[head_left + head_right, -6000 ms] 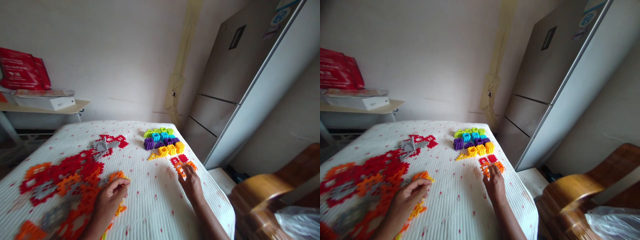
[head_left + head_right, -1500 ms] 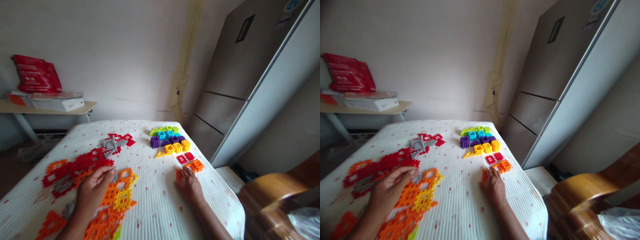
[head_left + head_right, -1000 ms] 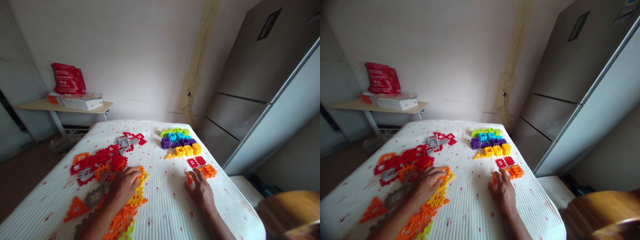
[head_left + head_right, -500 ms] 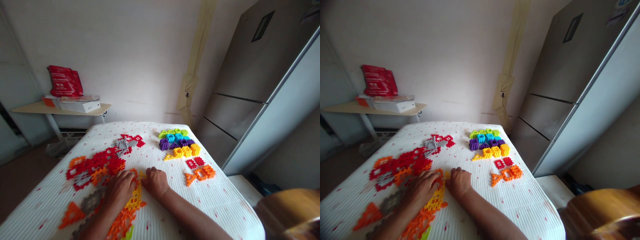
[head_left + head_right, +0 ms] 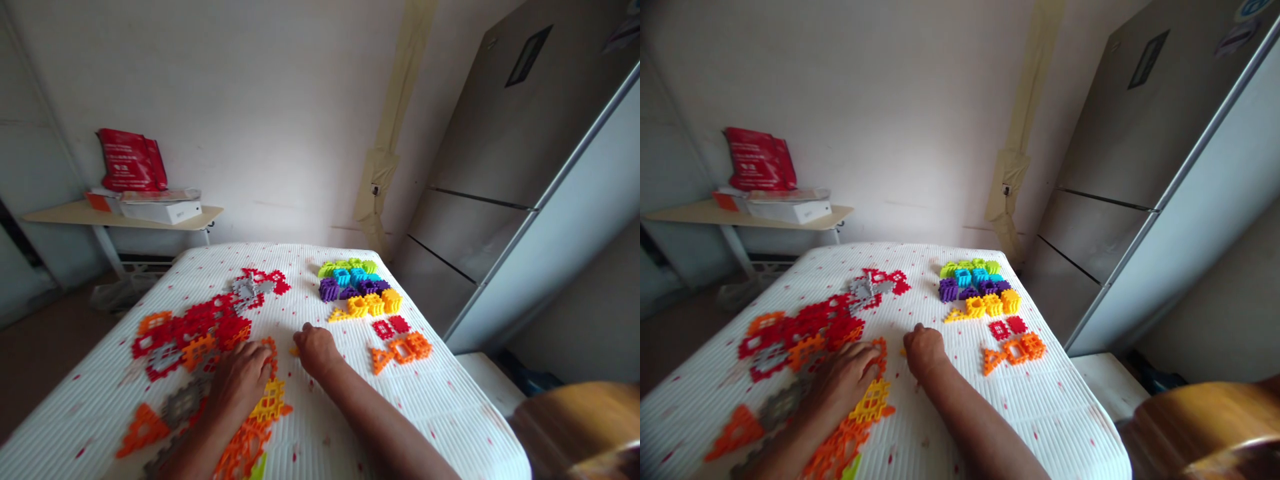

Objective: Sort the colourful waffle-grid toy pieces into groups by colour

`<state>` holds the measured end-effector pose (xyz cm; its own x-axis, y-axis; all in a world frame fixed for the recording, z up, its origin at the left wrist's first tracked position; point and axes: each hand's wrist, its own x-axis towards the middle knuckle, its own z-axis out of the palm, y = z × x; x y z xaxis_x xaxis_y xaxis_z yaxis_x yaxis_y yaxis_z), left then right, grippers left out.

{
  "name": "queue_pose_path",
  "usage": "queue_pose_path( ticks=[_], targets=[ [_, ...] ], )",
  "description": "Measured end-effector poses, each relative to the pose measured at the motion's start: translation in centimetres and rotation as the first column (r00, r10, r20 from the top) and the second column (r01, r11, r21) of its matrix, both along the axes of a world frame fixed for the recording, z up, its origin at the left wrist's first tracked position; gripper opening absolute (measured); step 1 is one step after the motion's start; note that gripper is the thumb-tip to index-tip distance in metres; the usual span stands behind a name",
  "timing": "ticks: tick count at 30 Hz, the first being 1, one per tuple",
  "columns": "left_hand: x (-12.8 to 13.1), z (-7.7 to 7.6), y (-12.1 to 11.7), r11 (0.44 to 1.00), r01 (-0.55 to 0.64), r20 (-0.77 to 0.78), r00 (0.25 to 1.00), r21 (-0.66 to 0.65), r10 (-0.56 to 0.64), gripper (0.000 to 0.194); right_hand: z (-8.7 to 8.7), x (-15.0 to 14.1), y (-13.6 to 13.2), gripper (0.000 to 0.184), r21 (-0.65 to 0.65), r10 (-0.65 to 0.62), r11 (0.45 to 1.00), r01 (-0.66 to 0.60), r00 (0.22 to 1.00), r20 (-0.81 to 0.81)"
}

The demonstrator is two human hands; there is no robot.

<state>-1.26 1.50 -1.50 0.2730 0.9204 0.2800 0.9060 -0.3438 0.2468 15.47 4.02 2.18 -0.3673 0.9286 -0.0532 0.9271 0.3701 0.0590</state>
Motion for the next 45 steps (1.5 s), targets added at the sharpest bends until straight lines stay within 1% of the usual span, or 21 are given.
queue_pose_path(
  ticks=[3, 6, 8, 10, 13, 16, 18, 19, 21, 25, 28, 30, 33, 38, 41, 45],
  targets=[
    [0.1, 0.4, -0.2, 1.0, 0.005, 0.001, 1.0, -0.012, -0.005, 0.023, -0.5, 0.8, 0.0, 0.022, 0.028, 0.018, 0.999, -0.017, 0.999, -0.027],
    [0.2, 0.6, -0.3, 1.0, -0.005, 0.0, 1.0, -0.012, 0.005, 0.024, -1.1, 1.6, -0.1, 0.023, 0.082, -0.053, 0.995, 0.059, 0.996, -0.068],
    [0.2, 0.8, -0.4, 1.0, -0.008, -0.005, 1.0, -0.008, 0.008, 0.025, -1.4, 2.2, -0.4, 0.022, 0.116, -0.106, 0.986, 0.121, 0.985, -0.133],
    [0.3, 1.1, -0.6, 1.0, -0.007, -0.01, 1.0, -0.001, 0.007, 0.026, -1.5, 2.9, -0.8, 0.019, 0.142, -0.123, 0.978, 0.153, 0.972, -0.201],
    [0.7, 2.3, -1.1, 1.0, 0.008, -0.032, 0.999, 0.001, -0.008, 0.027, -1.8, 4.3, -1.6, 0.017, 0.147, -0.121, 0.976, 0.159, 0.964, -0.238],
    [1.6, 4.0, -1.4, 0.998, 0.039, -0.106, 0.993, -0.044, -0.044, 0.023, -2.5, 5.6, -2.6, 0.015, 0.106, -0.127, 0.981, 0.162, 0.952, -0.277],
    [2.5, 4.7, -1.2, 0.995, 0.064, -0.138, 0.988, -0.081, -0.074, 0.018, -3.0, 6.4, -3.0, 0.016, 0.085, -0.127, 0.982, 0.166, 0.929, -0.347],
    [3.1, 4.8, -0.9, 0.992, 0.078, -0.142, 0.986, -0.095, -0.091, 0.015, -3.3, 6.7, -3.1, 0.017, 0.078, -0.125, 0.983, 0.169, 0.91, -0.396],
    [4.2, 4.5, -0.1, 0.988, 0.1, -0.14, 0.983, -0.118, -0.117, 0.015, -3.6, 7.2, -3.2, 0.017, 0.058, -0.117, 0.984, 0.17, 0.851, -0.512],
    [6.3, 2.6, 1.7, 0.982, 0.1, -0.136, 0.983, -0.159, -0.123, 0.031, -4.0, 8.0, -3.3, 0.015, -0.007, -0.132, 0.983, 0.184, 0.675, -0.726],
    [7.1, 1.5, 2.5, 0.979, 0.115, -0.112, 0.985, -0.167, -0.135, 0.034, -4.4, 8.5, -3.6, 0.015, -0.058, -0.159, 0.979, 0.194, 0.556, -0.816],
    [7.1, 1.0, 3.0, 0.977, 0.136, -0.085, 0.985, -0.165, -0.152, 0.035, -4.7, 8.7, -3.8, 0.015, -0.073, -0.164, 0.978, 0.195, 0.505, -0.847],
    [6.8, 0.6, 3.7, 0.974, 0.157, -0.045, 0.985, -0.162, -0.166, 0.032, -4.8, 8.7, -4.1, 0.015, -0.077, -0.164, 0.977, 0.197, 0.473, -0.866],
    [6.9, 0.6, 5.3, 0.974, 0.188, 0.008, 0.982, -0.126, -0.189, 0.02, -4.4, 8.5, -4.4, 0.015, -0.095, -0.168, 0.979, 0.179, 0.46, -0.872],
    [8.0, 1.1, 6.4, 0.974, 0.206, 0.029, 0.979, -0.089, -0.204, 0.019, -4.2, 8.5, -4.5, 0.014, -0.093, -0.164, 0.981, 0.169, 0.474, -0.865],
    [10.5, 1.8, 7.8, 0.976, 0.21, 0.034, 0.978, -0.057, -0.208, 0.022, -4.3, 8.4, -4.6, 0.015, -0.079, -0.15, 0.984, 0.158, 0.506, -0.85]
  ],
)
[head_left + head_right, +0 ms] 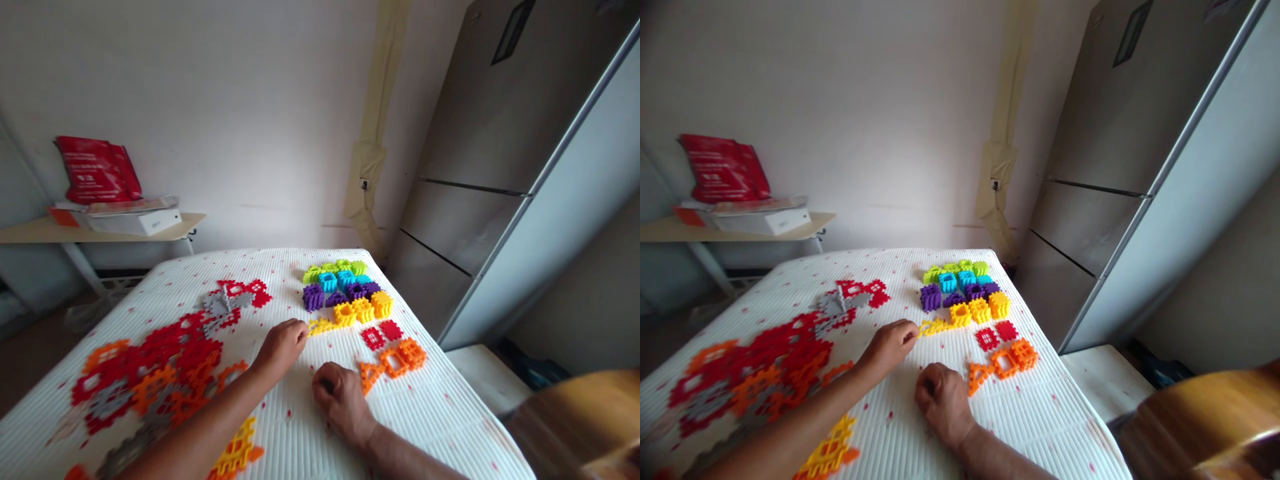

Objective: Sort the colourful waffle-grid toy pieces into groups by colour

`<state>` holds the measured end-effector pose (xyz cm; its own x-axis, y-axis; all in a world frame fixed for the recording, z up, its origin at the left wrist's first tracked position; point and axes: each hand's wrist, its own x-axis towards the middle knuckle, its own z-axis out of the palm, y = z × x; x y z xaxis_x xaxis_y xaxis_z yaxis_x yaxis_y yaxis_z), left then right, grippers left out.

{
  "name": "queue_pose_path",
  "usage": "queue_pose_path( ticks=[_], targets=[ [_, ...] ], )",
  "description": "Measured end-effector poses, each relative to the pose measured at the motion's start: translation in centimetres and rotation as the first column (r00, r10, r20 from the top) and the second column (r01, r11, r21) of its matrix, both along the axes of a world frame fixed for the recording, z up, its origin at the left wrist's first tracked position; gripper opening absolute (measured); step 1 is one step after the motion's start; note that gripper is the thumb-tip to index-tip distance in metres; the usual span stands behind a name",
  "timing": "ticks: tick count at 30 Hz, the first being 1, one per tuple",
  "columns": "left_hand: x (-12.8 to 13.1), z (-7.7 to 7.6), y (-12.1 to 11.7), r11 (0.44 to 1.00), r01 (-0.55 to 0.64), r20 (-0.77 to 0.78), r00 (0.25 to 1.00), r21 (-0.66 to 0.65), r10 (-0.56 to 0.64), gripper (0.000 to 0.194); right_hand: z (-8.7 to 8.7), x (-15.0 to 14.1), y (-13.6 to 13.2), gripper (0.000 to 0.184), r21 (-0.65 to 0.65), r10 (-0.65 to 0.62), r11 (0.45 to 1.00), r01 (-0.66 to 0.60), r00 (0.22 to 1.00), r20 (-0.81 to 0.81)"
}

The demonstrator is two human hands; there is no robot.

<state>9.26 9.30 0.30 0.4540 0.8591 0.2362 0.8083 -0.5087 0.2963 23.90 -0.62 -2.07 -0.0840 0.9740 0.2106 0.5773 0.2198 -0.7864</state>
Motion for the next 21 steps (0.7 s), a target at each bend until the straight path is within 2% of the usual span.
queue_pose_path(
  ticks=[7, 21],
  targets=[
    [3.0, -0.2, 1.6, 1.0, 0.017, -0.045, 0.999, -0.009, -0.017, 0.016, -0.1, 0.0, 0.0, 0.016, -0.014, 0.024, 1.0, -0.024, 1.0, 0.0],
    [3.0, -1.0, 1.8, 0.998, 0.019, -0.117, 0.993, -0.056, -0.025, 0.022, 0.2, 0.0, 0.0, 0.015, -0.039, 0.03, 0.999, -0.03, 1.0, 0.007]
  ],
)
